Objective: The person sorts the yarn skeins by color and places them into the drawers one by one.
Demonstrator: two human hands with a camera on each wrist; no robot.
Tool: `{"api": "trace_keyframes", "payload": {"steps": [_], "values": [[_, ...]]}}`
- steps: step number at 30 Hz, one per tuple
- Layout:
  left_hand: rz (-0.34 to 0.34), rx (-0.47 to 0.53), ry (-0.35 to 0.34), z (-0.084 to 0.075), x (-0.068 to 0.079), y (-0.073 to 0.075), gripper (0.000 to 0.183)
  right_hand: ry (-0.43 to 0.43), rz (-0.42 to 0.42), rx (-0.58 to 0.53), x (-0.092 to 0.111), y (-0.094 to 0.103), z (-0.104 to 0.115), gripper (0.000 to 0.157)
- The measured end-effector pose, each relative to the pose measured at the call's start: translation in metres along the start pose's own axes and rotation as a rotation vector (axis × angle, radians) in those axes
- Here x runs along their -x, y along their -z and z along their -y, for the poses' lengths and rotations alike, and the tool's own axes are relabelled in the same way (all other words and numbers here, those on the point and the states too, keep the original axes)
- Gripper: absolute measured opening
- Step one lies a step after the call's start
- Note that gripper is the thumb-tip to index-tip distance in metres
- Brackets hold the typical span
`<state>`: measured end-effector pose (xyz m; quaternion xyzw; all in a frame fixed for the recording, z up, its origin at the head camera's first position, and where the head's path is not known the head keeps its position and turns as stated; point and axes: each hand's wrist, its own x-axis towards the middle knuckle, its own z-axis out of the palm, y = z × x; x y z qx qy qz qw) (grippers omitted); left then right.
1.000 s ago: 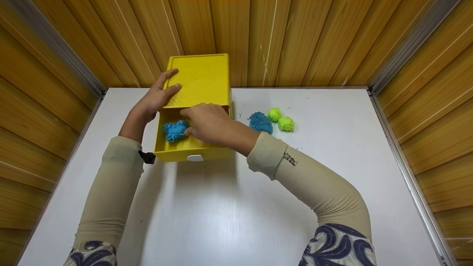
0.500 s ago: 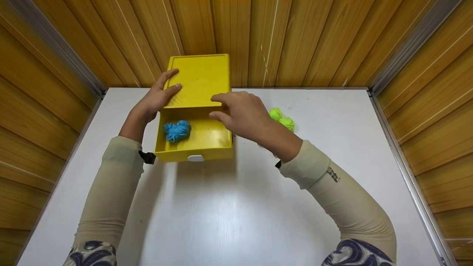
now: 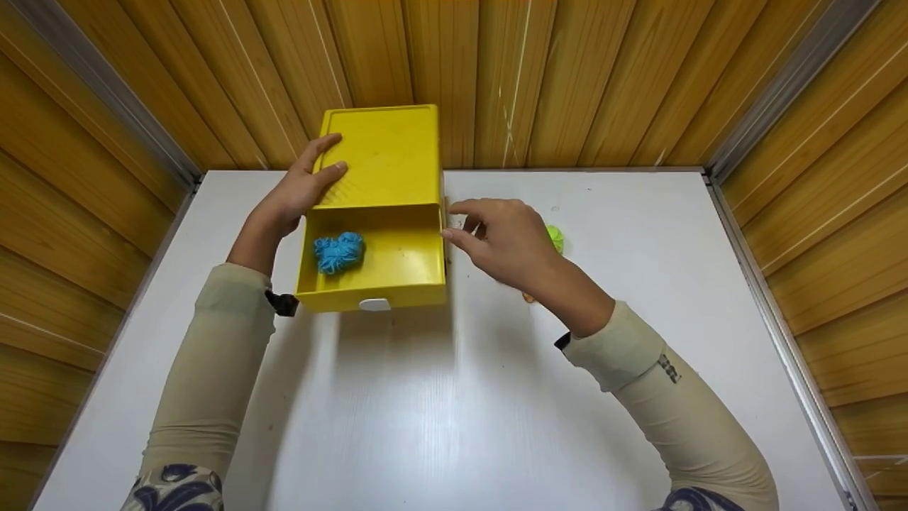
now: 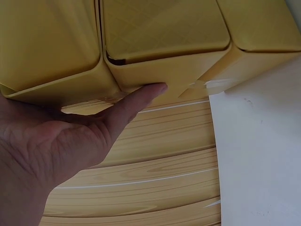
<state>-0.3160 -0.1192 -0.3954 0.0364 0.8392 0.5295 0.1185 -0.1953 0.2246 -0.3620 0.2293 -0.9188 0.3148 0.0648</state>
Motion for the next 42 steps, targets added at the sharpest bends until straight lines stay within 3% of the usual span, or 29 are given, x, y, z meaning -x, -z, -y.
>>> {"api": "trace_keyframes", "payload": {"steps": [16,21,25,30,36,42], "values": [[-0.005,0.004,0.005,-0.002,-0.001,-0.003,0.063,-0.167,0.033,-0.055,0.019,-0.019,-0.029,0.035],[-0.008,0.007,0.017,-0.002,-0.002,-0.004,0.063,-0.201,0.058,-0.050,0.024,-0.023,-0.038,0.023],[-0.005,0.002,0.026,-0.002,-0.003,-0.004,0.063,-0.233,0.065,-0.056,0.026,-0.029,-0.050,0.028],[-0.005,0.000,0.034,-0.003,-0.004,-0.002,0.064,-0.291,0.024,-0.066,0.027,-0.035,-0.066,0.033],[-0.004,-0.001,0.045,-0.003,-0.004,-0.002,0.063,-0.304,-0.065,0.018,0.025,-0.041,-0.088,0.034],[-0.003,0.022,0.040,-0.002,-0.002,-0.005,0.064,-0.352,-0.031,0.046,0.021,-0.046,-0.107,0.035]]}}
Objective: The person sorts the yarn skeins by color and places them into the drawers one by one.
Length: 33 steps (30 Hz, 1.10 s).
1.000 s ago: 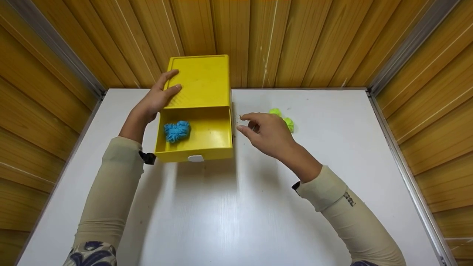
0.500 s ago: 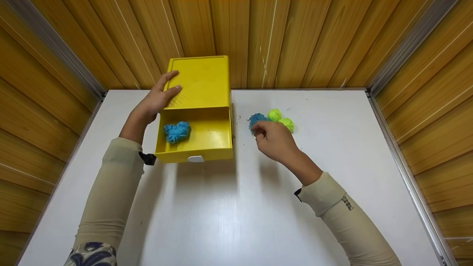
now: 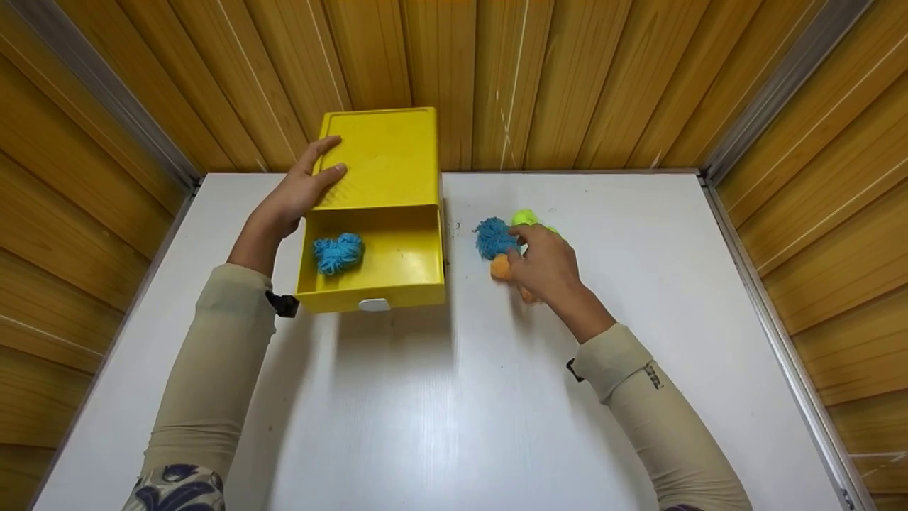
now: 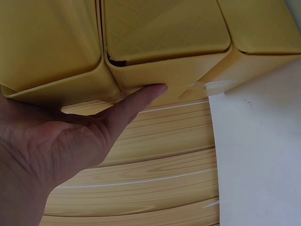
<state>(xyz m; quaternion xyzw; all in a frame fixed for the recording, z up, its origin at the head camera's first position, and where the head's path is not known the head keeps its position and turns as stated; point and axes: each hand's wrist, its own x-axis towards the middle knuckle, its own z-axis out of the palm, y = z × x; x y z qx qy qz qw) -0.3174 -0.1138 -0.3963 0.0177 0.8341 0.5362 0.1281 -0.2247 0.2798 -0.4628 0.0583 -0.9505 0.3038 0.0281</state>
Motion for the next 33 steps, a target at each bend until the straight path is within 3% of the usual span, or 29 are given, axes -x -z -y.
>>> {"api": "trace_keyframes", "payload": {"steps": [6,17,24,33], "values": [[0.001,0.012,-0.008,0.001,0.000,0.000,0.064,-0.081,0.095,0.025,-0.015,-0.009,-0.003,0.048],[0.013,0.015,-0.006,0.001,0.001,0.002,0.065,-0.165,0.225,0.071,-0.049,-0.028,-0.001,0.056],[0.010,0.005,-0.017,0.001,-0.001,0.000,0.065,-0.195,0.248,-0.007,-0.061,-0.037,-0.009,0.052],[0.014,0.010,-0.025,0.001,-0.001,0.001,0.064,-0.216,0.301,0.023,-0.072,-0.042,-0.006,0.060]]}}
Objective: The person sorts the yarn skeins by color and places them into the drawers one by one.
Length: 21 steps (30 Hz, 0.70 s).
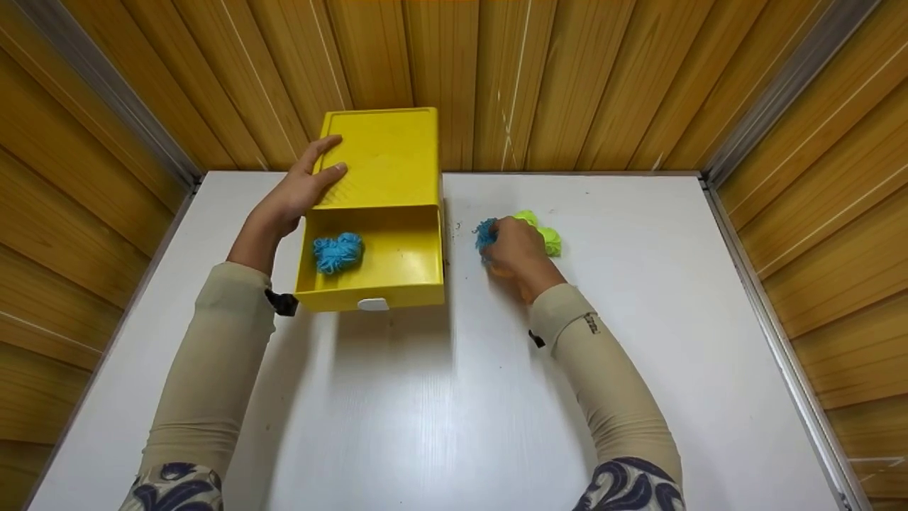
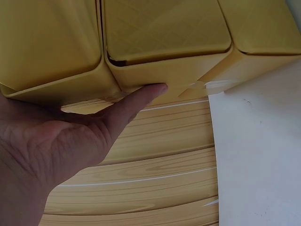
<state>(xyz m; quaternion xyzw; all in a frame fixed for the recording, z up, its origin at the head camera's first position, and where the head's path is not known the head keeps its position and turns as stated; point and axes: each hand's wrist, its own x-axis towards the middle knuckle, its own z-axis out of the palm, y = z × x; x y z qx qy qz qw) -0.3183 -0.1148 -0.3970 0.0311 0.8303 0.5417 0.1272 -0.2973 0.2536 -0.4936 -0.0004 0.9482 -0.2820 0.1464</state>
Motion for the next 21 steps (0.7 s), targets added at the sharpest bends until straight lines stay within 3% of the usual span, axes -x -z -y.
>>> {"api": "trace_keyframes", "payload": {"steps": [4,12,21], "values": [[0.003,-0.001,0.002,0.000,0.000,0.000,0.064,-0.031,0.029,0.014,-0.005,0.001,0.001,0.060],[0.000,0.000,0.017,0.000,0.000,0.000,0.064,-0.010,0.011,0.094,-0.015,-0.001,-0.006,0.057],[-0.001,0.000,0.030,0.000,0.000,-0.001,0.066,-0.070,-0.009,0.186,-0.022,-0.011,0.002,0.030]]}}
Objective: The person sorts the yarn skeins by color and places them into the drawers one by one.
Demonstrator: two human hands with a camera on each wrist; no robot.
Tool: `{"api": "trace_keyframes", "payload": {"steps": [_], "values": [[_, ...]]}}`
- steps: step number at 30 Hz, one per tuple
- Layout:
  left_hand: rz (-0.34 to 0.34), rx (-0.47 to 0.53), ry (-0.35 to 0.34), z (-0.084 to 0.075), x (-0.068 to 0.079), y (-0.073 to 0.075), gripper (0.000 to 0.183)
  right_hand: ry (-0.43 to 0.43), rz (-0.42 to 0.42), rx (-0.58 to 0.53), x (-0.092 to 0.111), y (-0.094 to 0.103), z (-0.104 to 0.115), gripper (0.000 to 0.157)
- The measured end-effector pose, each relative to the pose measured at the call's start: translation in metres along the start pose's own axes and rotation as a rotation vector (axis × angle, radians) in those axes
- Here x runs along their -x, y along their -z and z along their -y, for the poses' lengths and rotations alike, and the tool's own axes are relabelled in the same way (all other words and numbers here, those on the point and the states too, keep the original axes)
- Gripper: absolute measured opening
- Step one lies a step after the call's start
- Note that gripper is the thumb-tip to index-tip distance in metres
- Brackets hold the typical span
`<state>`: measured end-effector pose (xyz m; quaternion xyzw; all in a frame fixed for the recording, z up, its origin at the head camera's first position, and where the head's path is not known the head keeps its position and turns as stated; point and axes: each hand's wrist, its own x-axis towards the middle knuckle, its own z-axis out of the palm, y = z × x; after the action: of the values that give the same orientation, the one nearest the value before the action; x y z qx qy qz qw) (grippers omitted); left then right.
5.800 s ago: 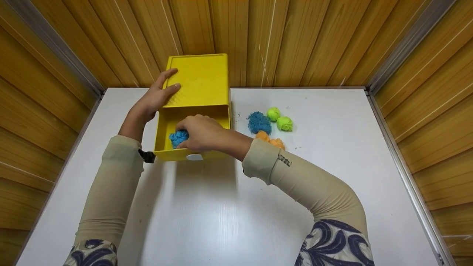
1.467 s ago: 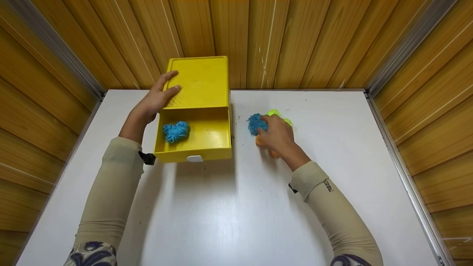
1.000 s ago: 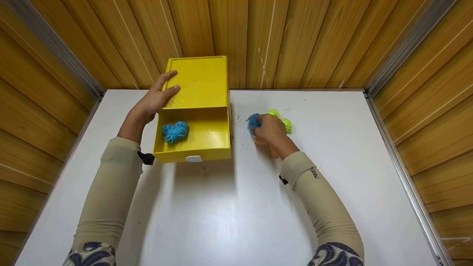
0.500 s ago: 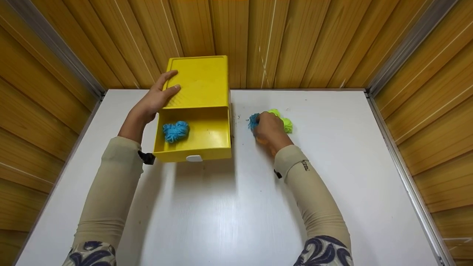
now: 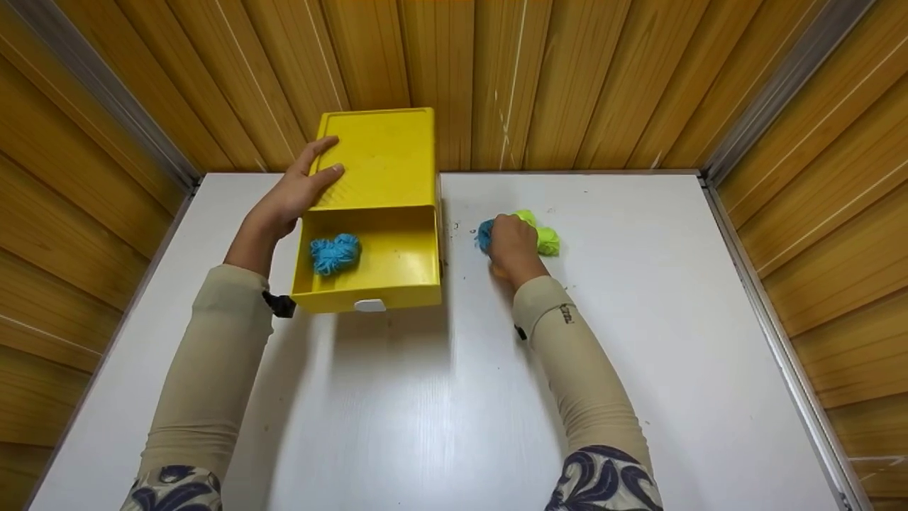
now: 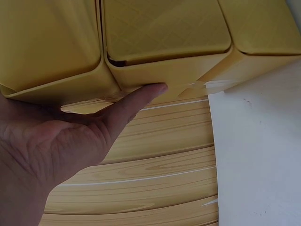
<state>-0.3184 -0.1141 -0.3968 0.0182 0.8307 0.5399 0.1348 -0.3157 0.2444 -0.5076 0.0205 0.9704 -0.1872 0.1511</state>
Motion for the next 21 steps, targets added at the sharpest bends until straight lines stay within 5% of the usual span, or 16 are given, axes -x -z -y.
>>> {"api": "trace_keyframes", "payload": {"steps": [6,21], "values": [[-0.009,-0.008,-0.019,0.0006,-0.0009,-0.0001,0.066,-0.024,-0.012,0.028,0.0031,-0.0021,0.0045,0.018],[-0.014,0.011,-0.019,-0.0001,-0.0007,-0.0013,0.065,-0.053,0.019,-0.055,0.0027,-0.0002,0.0032,0.022]]}}
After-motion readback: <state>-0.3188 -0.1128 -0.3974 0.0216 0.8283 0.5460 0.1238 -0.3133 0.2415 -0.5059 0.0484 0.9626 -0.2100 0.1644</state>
